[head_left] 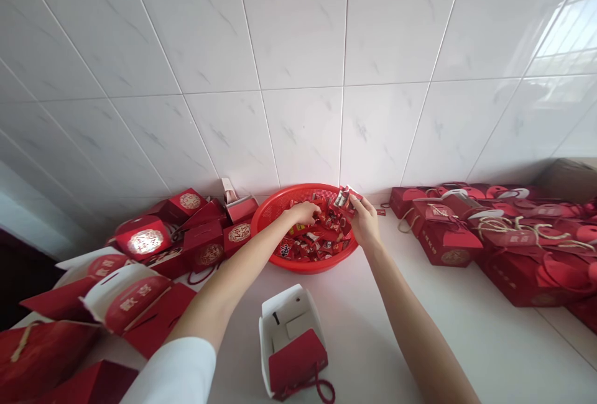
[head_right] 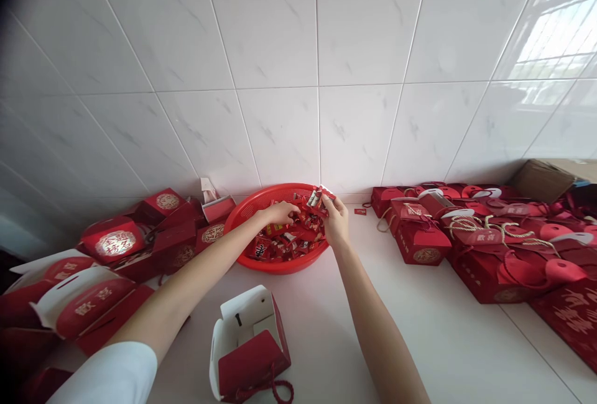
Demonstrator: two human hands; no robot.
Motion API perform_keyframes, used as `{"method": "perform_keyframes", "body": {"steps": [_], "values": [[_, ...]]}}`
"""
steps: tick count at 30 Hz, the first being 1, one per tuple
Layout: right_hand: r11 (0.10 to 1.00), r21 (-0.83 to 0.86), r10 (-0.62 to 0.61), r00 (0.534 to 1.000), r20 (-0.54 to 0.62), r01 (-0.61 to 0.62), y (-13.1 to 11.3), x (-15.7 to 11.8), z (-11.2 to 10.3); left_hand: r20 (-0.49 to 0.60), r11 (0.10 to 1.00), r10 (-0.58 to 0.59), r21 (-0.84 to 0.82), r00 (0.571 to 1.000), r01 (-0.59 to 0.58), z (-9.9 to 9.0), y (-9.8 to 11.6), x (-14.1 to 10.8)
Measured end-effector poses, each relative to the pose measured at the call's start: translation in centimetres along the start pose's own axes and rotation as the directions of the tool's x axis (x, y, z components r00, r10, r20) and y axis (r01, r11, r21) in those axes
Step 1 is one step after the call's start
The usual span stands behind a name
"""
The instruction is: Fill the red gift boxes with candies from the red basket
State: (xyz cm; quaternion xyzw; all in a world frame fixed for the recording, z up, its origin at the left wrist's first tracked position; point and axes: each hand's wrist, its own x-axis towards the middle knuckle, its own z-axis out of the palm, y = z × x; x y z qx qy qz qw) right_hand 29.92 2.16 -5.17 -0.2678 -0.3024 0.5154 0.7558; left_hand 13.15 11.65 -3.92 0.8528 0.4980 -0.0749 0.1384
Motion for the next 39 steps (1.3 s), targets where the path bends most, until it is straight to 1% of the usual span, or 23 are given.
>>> {"method": "perform_keyframes", "body": {"steps": [7,13,18,21,23,25,27,29,31,33,34,37,39], "values": [[1.000,0.019,-0.010,1.000,0.008,0.010,0.0,0.0,0.1,0.075,0.986,-0.017,0.164,0.997,0.004,-0.2,1.5,0.5],[1.000,0.010,0.010,1.000,0.021,-0.010,0.0,0.1,-0.1,0.093,0.973,0.008,0.227,0.996,-0.029,0.6,2.6,0.9],[1.000,0.014,0.017,1.000,0.025,-0.017,-0.2,-0.1,0.0,0.106,0.983,0.001,0.185,0.994,-0.020,1.0,2.6,1.0],[1.000,0.013,0.023,0.999,0.024,-0.024,-0.3,-0.2,0.1,0.125,0.995,0.017,0.093,0.992,-0.029,0.7,2.3,0.5],[0.999,0.019,0.035,0.999,0.027,-0.035,-0.4,-0.2,0.1,0.106,0.999,0.052,0.005,0.993,-0.053,0.3,2.1,-0.2],[0.999,0.027,0.043,0.999,0.029,-0.043,-0.6,-0.2,0.2,0.038,0.992,0.090,-0.091,0.995,-0.086,-0.3,1.8,-1.2],[0.997,0.034,0.061,0.998,0.031,-0.062,-0.7,-0.2,0.2,-0.058,0.978,0.112,-0.172,0.992,-0.121,-0.8,1.5,-2.4],[0.995,0.037,0.088,0.995,0.037,-0.089,-0.9,-0.2,0.3,-0.172,0.947,0.127,-0.273,0.977,-0.171,-1.2,1.2,-3.7],[0.992,0.036,0.115,0.992,0.059,-0.117,-1.1,-0.4,0.6,-0.302,0.876,0.125,-0.413,0.945,-0.248,-1.5,0.9,-5.2],[0.992,0.026,0.123,0.987,0.102,-0.126,-1.4,-0.8,1.2,-0.426,0.779,0.094,-0.531,0.900,-0.333,-1.5,0.8,-6.8],[0.992,0.016,0.123,0.984,0.131,-0.126,-1.6,-1.1,1.6,-0.475,0.739,0.072,-0.565,0.877,-0.367,-1.5,0.9,-7.6],[0.992,-0.030,0.129,0.967,0.221,-0.126,-2.5,-2.4,2.7,-0.570,0.691,0.017,-0.587,0.822,-0.422,-1.5,1.6,-10.5],[0.989,-0.072,0.146,0.949,0.281,-0.131,-3.4,-3.4,3.4,-0.593,0.685,-0.013,-0.592,0.805,-0.424,-1.6,2.3,-12.6]]}}
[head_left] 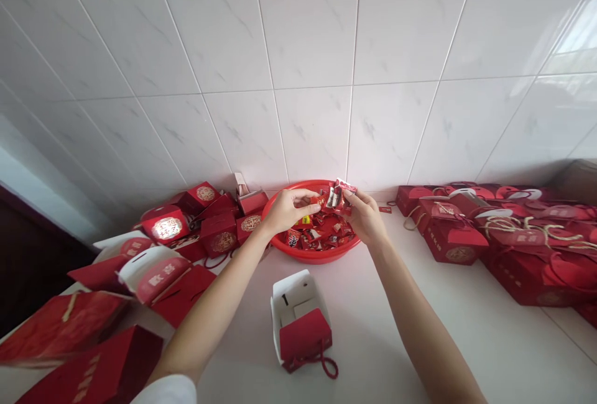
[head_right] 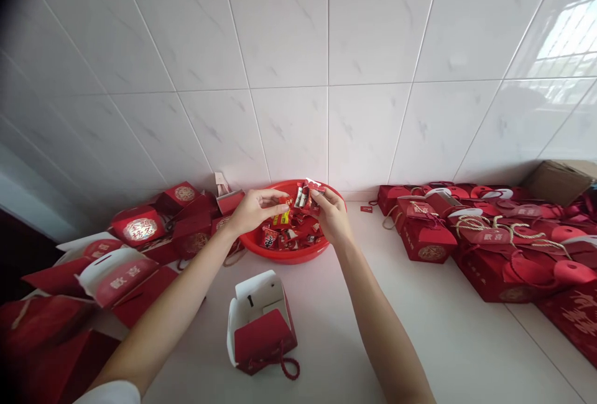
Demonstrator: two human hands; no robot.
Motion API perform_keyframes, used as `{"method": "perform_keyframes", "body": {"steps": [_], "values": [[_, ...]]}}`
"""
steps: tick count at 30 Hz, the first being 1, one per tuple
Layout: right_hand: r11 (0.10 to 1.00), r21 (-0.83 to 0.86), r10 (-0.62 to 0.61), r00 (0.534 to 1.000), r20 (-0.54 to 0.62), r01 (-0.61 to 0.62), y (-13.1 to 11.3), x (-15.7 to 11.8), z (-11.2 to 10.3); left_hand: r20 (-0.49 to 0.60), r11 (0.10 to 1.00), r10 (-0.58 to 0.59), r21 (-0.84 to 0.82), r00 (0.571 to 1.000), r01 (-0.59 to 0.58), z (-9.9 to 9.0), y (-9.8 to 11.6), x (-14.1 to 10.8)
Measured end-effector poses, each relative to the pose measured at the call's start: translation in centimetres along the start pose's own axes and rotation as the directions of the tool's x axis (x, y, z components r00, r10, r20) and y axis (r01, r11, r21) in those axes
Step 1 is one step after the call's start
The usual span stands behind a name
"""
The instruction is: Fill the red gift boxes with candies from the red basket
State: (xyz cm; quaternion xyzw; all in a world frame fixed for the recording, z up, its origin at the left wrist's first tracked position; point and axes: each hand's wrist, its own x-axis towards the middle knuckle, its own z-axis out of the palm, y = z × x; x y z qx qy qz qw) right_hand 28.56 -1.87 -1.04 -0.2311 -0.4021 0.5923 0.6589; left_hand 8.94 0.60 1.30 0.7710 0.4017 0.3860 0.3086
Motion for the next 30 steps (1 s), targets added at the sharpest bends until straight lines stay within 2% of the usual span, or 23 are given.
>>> {"method": "perform_keyframes", "body": {"steps": [3,5,7,10,15,17,19,21,24,27,30], "values": [[0.995,-0.103,0.002,0.995,0.101,0.008,-1.4,-1.6,1.0,0.017,1.000,-0.027,-0.010,1.000,0.027,-0.9,2.2,-2.8],[0.978,-0.208,0.012,0.983,0.184,0.027,-2.4,-2.7,1.4,0.092,0.998,-0.053,0.021,0.994,0.051,-1.8,3.4,-4.7],[0.953,-0.301,0.045,0.959,0.280,0.043,-3.3,-3.7,1.8,0.208,0.984,-0.109,0.165,0.972,0.075,-3.0,4.3,-6.5],[0.920,-0.388,0.125,0.895,0.429,0.057,-4.2,-5.1,2.7,0.371,0.916,-0.239,0.392,0.897,0.082,-4.2,5.1,-8.8],[0.871,-0.489,0.277,0.763,0.584,0.058,-4.1,-6.6,4.1,0.545,0.911,-0.327,0.398,0.772,0.105,-4.1,5.4,-10.4],[0.852,-0.517,0.298,0.738,0.606,0.080,-3.8,-6.7,4.2,0.561,0.901,-0.356,0.418,0.747,0.115,-3.6,5.0,-10.4],[0.840,-0.534,0.296,0.738,0.606,0.101,-3.7,-6.7,4.1,0.527,0.890,-0.365,0.441,0.767,0.121,-3.1,4.6,-10.2],[0.831,-0.545,0.289,0.749,0.596,0.112,-3.9,-6.6,3.9,0.476,0.889,-0.344,0.444,0.809,0.116,-2.4,4.0,-9.8],[0.800,-0.578,0.270,0.767,0.583,0.158,-4.7,-6.5,3.5,0.452,0.910,-0.249,0.413,0.857,0.047,-1.1,3.6,-9.2],[0.719,-0.652,0.274,0.763,0.585,0.241,-5.6,-6.5,3.1,0.413,0.891,-0.187,0.454,0.891,-0.023,0.3,3.5,-8.7],[0.644,-0.703,0.305,0.742,0.597,0.301,-6.0,-6.3,2.5,0.330,0.834,-0.190,0.551,0.925,-0.025,1.3,3.4,-8.5]]}}
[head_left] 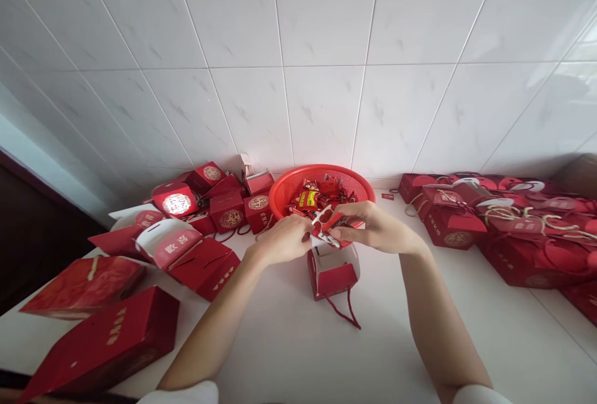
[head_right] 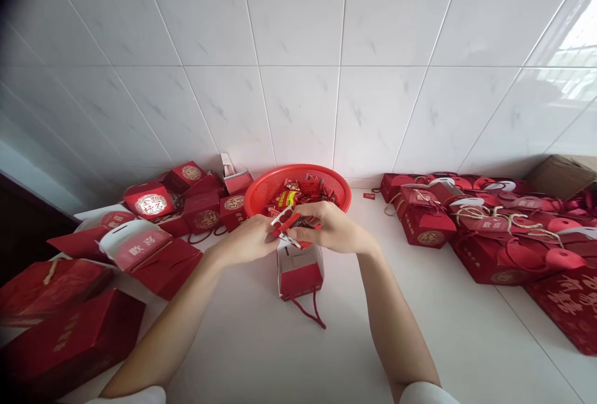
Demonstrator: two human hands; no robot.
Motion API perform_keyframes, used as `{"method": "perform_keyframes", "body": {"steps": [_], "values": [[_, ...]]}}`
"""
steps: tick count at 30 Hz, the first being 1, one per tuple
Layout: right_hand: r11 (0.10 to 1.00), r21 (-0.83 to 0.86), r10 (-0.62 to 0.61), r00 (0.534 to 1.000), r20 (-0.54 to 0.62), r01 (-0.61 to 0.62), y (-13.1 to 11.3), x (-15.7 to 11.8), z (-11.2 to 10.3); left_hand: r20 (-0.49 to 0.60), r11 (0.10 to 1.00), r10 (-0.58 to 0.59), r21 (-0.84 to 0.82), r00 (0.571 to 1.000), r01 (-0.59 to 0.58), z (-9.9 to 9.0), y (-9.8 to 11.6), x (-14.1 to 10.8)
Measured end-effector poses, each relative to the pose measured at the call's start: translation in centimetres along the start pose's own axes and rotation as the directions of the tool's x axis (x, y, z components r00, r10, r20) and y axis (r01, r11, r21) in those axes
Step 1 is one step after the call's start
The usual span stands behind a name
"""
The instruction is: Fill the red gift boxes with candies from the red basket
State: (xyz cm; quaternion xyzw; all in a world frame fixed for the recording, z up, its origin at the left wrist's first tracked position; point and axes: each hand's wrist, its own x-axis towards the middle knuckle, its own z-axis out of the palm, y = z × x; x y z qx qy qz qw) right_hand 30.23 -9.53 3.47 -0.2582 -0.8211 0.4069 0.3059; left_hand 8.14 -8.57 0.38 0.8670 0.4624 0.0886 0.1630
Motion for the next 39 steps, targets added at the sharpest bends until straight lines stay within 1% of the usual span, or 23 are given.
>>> {"method": "perform_keyframes", "body": {"steps": [2,4,6,8,12,17,20,22,25,28,30,32,35,37,39], "values": [[0.999,-0.048,-0.001,1.000,0.016,0.002,0.4,-0.1,-0.3,-0.024,1.000,-0.015,0.005,1.000,0.015,0.3,0.2,0.1],[0.993,-0.116,0.008,0.999,0.041,-0.003,0.8,-0.1,-0.4,-0.024,0.999,-0.030,-0.034,0.999,0.029,0.4,0.3,0.1],[0.982,-0.186,0.036,0.996,0.087,-0.019,1.2,-0.1,-0.6,-0.001,0.997,-0.037,-0.072,0.999,0.037,0.4,0.4,-0.1],[0.973,-0.227,0.067,0.989,0.132,-0.035,1.4,-0.2,-0.7,0.033,0.996,-0.034,-0.076,0.999,0.037,0.3,0.4,-0.4],[0.974,-0.221,0.084,0.984,0.158,-0.047,1.5,-0.3,-0.9,0.087,0.998,-0.041,-0.040,0.995,0.045,0.2,0.2,-0.7],[0.975,-0.209,0.114,0.975,0.190,-0.073,1.5,-0.6,-1.1,0.133,0.998,-0.024,-0.057,0.991,0.032,0.2,0.0,-0.8],[0.964,-0.254,0.112,0.983,0.148,-0.072,1.5,-0.6,-1.0,0.133,0.998,-0.026,-0.058,0.991,0.034,0.3,0.1,-0.8],[0.957,-0.281,0.114,0.985,0.126,-0.075,1.5,-0.5,-0.9,0.114,0.997,-0.029,-0.066,0.993,0.037,0.4,0.3,-0.9],[0.960,-0.264,0.134,0.980,0.149,-0.091,1.4,-0.4,-0.6,0.090,0.997,-0.040,-0.063,0.995,0.046,0.6,0.6,-1.1],[0.961,-0.259,0.150,0.969,0.197,-0.096,1.4,-0.3,-0.4,0.109,0.998,-0.023,-0.048,0.994,0.029,0.8,0.7,-1.3],[0.952,-0.300,0.126,0.975,0.184,-0.066,1.5,-0.3,-0.4,0.130,0.999,-0.012,-0.043,0.991,0.018,0.9,0.6,-1.4],[0.942,-0.336,0.071,0.988,0.139,-0.020,1.4,-0.3,-0.5,0.142,0.999,-0.014,-0.043,0.990,0.020,1.0,0.5,-1.4],[0.946,-0.325,0.017,0.995,0.102,0.017,1.2,-0.2,-0.3,0.153,0.998,-0.017,-0.049,0.988,0.025,0.9,0.4,-1.4],[0.957,-0.289,0.041,0.990,0.137,0.000,1.2,0.1,0.1,0.157,0.998,-0.014,-0.053,0.988,0.023,0.7,0.6,-1.4],[0.965,-0.258,0.091,0.976,0.198,-0.038,1.2,0.4,0.7,0.154,0.998,0.000,-0.068,0.988,0.010,0.5,0.8,-1.4]]}}
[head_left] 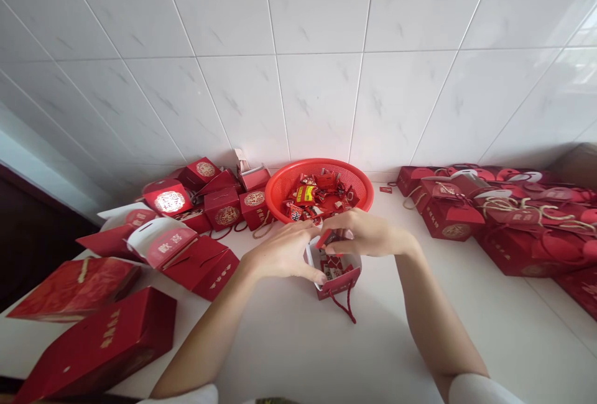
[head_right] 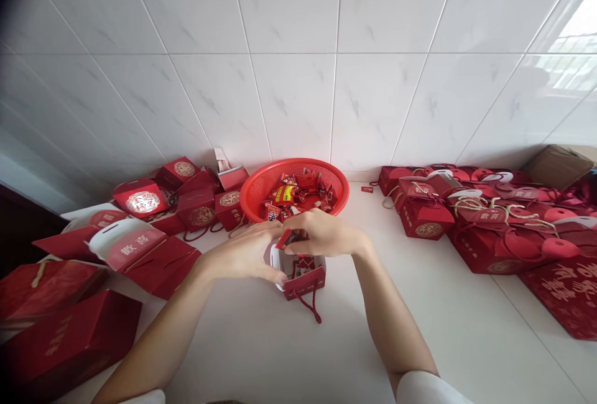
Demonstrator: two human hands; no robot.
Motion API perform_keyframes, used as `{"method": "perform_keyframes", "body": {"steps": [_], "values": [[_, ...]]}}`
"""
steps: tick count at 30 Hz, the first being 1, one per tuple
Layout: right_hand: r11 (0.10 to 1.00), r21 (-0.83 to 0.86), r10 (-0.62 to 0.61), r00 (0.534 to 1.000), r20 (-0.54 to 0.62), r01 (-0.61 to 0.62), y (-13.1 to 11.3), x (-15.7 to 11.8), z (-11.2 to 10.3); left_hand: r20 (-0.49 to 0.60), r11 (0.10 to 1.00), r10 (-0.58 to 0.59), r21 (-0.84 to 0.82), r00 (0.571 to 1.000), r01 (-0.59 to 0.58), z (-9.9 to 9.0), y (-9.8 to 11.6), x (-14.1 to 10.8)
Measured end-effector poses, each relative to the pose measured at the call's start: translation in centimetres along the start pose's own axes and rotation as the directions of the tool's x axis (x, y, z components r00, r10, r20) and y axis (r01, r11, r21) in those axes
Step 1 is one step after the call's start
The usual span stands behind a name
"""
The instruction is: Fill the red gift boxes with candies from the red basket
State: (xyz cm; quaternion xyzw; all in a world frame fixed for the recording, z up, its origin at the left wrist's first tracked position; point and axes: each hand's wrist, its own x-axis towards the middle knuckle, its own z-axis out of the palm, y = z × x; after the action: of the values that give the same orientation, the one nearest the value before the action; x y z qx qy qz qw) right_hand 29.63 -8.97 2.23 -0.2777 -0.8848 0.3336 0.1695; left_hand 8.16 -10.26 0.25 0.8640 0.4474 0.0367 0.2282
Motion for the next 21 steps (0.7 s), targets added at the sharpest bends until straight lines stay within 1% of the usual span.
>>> {"method": "perform_keyframes", "body": {"steps": [2,3,4,6,9,12,14,18,19,21], "values": [[0.999,0.000,0.046,0.998,0.039,-0.046,-0.1,0.3,0.4,0.001,0.999,0.037,-0.022,0.999,-0.036,-0.2,0.2,0.0],[0.997,-0.015,0.071,0.997,0.035,-0.071,-0.1,0.4,0.4,0.009,0.998,0.051,-0.030,0.999,-0.050,-0.2,0.2,-0.1],[0.995,-0.034,0.092,0.996,0.018,-0.091,-0.1,0.4,0.3,0.019,0.998,0.050,-0.031,0.999,-0.049,-0.2,0.2,-0.1],[0.993,-0.057,0.106,0.994,-0.029,-0.108,-0.2,0.0,-0.1,0.036,1.000,0.008,-0.013,0.999,-0.008,-0.1,0.0,-0.1],[0.994,-0.056,0.084,0.991,-0.100,-0.090,-0.2,-1.2,-1.2,0.047,0.998,-0.059,0.025,0.997,0.058,0.2,-0.3,-0.1],[0.992,-0.080,0.077,0.982,-0.172,-0.092,0.0,-2.7,-1.8,0.062,0.997,-0.076,0.038,0.995,0.074,0.2,-0.5,-0.2],[0.987,-0.106,0.103,0.981,-0.165,-0.122,0.2,-3.6,-1.5,0.064,0.997,-0.064,0.038,0.996,0.062,0.2,-0.4,-0.2],[0.963,-0.157,0.213,0.975,-0.065,-0.220,0.4,-5.3,-0.1,0.028,0.999,0.005,0.038,1.000,-0.006,0.1,-0.4,-0.1],[0.951,-0.178,0.245,0.967,-0.065,-0.253,0.3,-5.7,0.3,0.021,0.999,0.019,0.044,1.000,-0.020,0.1,-0.4,-0.1],[0.918,-0.235,0.302,0.947,-0.110,-0.320,0.3,-6.1,1.0,0.018,0.997,0.044,0.058,0.999,-0.045,0.0,-0.4,-0.1]]}}
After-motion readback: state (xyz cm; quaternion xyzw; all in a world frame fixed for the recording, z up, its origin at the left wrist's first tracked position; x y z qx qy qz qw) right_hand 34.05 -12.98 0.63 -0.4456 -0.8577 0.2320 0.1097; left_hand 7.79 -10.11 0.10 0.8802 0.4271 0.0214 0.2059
